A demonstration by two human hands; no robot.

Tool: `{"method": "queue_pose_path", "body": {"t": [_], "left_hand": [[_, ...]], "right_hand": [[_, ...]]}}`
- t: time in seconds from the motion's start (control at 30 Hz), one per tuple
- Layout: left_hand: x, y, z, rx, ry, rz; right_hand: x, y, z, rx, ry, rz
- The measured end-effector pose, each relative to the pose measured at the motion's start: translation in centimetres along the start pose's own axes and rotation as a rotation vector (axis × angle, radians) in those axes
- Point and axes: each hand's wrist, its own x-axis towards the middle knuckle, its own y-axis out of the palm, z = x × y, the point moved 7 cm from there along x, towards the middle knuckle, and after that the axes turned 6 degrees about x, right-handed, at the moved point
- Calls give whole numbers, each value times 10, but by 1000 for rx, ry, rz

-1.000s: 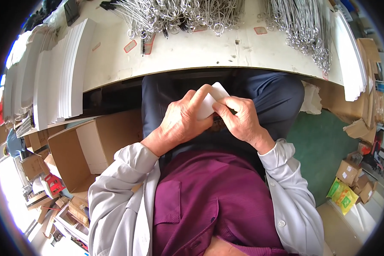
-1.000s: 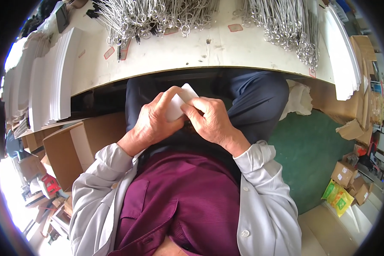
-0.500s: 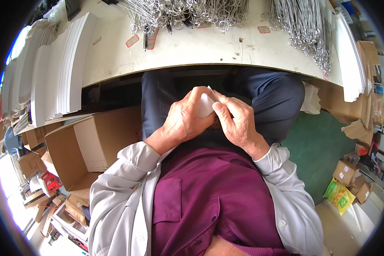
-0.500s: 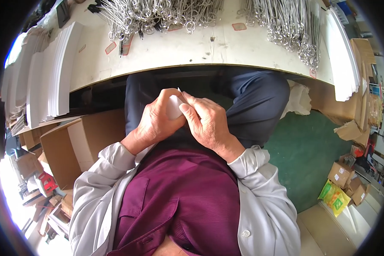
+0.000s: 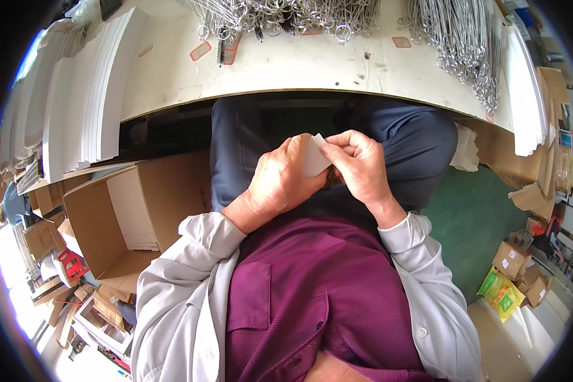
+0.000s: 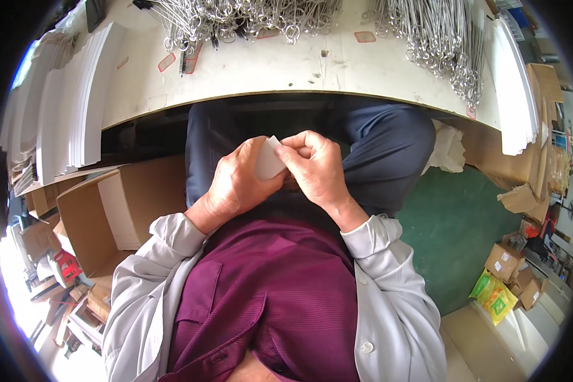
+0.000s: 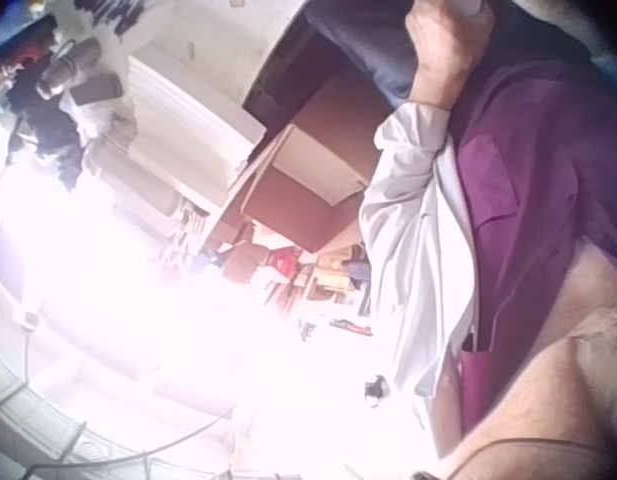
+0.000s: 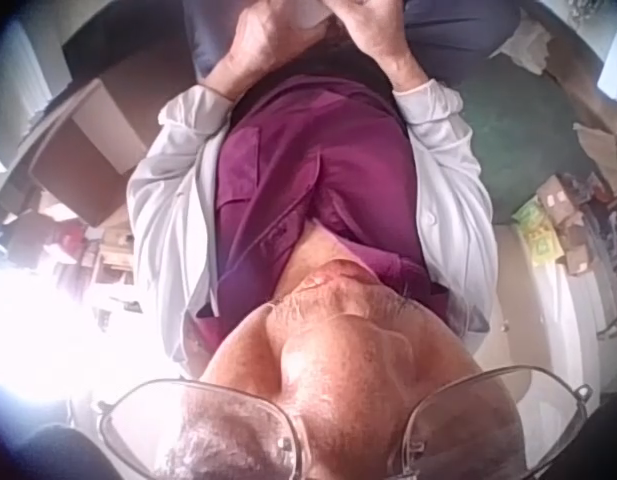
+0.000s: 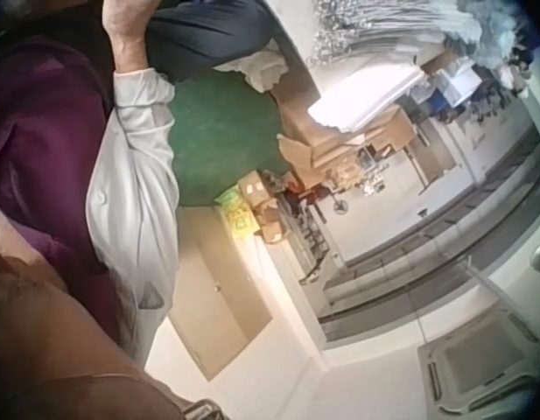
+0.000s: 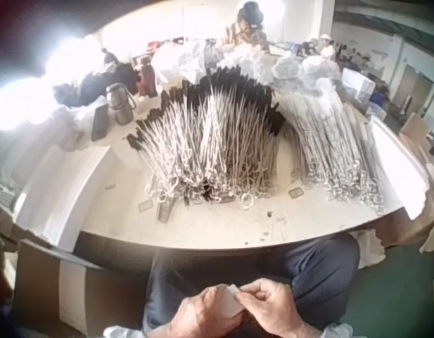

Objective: Picking up bundles of wire-handled brushes and inserting them into white cardboard sleeves.

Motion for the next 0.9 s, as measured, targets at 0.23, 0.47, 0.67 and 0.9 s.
{"method": "queue_pose_path", "body": {"t": [0.23, 0.47, 0.67, 0.9], "left_hand": [[-1, 1, -1, -2, 25, 11], [-3, 4, 4, 8, 6, 11], [-9, 0, 2, 10, 59, -56], [-14, 6, 6, 69, 62, -45]], "right_hand": [[1, -2, -10, 91, 102, -2], [-1, 3, -4, -54, -150, -101], [-8, 8, 0, -135, -243, -78], [2, 6, -15, -55, -48, -23]]}}
